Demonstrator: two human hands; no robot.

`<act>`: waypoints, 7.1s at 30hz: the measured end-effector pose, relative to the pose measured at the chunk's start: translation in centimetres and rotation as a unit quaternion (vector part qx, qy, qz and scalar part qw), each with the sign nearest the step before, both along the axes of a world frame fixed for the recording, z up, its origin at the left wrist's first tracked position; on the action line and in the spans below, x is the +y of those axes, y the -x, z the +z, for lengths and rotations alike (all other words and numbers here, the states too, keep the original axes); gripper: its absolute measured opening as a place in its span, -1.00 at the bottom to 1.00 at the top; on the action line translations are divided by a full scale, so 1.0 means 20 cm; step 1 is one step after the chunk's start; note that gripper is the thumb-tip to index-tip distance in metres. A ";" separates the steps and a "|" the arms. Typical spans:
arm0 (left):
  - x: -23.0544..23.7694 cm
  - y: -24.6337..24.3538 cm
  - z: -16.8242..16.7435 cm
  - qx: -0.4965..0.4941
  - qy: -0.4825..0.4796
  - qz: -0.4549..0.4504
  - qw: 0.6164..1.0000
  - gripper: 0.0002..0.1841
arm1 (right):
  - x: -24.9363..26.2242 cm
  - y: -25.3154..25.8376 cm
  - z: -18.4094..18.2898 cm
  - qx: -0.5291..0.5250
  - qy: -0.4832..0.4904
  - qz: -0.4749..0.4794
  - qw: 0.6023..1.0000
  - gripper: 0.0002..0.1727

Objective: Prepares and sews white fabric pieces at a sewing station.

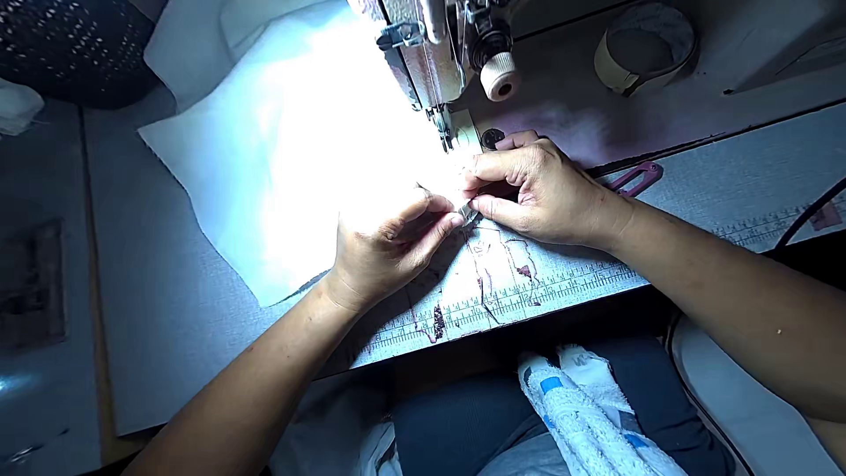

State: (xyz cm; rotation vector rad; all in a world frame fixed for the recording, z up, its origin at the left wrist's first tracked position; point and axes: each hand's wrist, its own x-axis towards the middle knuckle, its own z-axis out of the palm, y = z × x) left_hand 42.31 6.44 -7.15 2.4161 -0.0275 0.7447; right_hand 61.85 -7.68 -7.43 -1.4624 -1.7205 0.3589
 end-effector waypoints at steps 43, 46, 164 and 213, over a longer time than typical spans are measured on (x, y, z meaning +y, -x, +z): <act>-0.13 0.00 0.05 0.097 -0.274 0.045 0.956 -0.78 | 0.02 -0.06 0.03 -0.017 0.018 0.042 0.999 -0.67; -0.14 -0.03 0.06 0.097 -0.306 0.038 0.946 -0.79 | 0.02 -0.06 0.03 -0.014 0.018 0.043 0.999 -0.66; -0.01 0.03 0.04 0.070 -0.117 0.013 0.991 -0.60 | -0.13 0.01 0.01 -0.125 -0.006 -0.024 0.992 -0.61; 0.11 -0.04 0.09 0.100 -0.117 -0.034 0.988 -0.59 | -0.23 0.15 -0.01 -0.219 0.013 -0.087 0.972 -0.60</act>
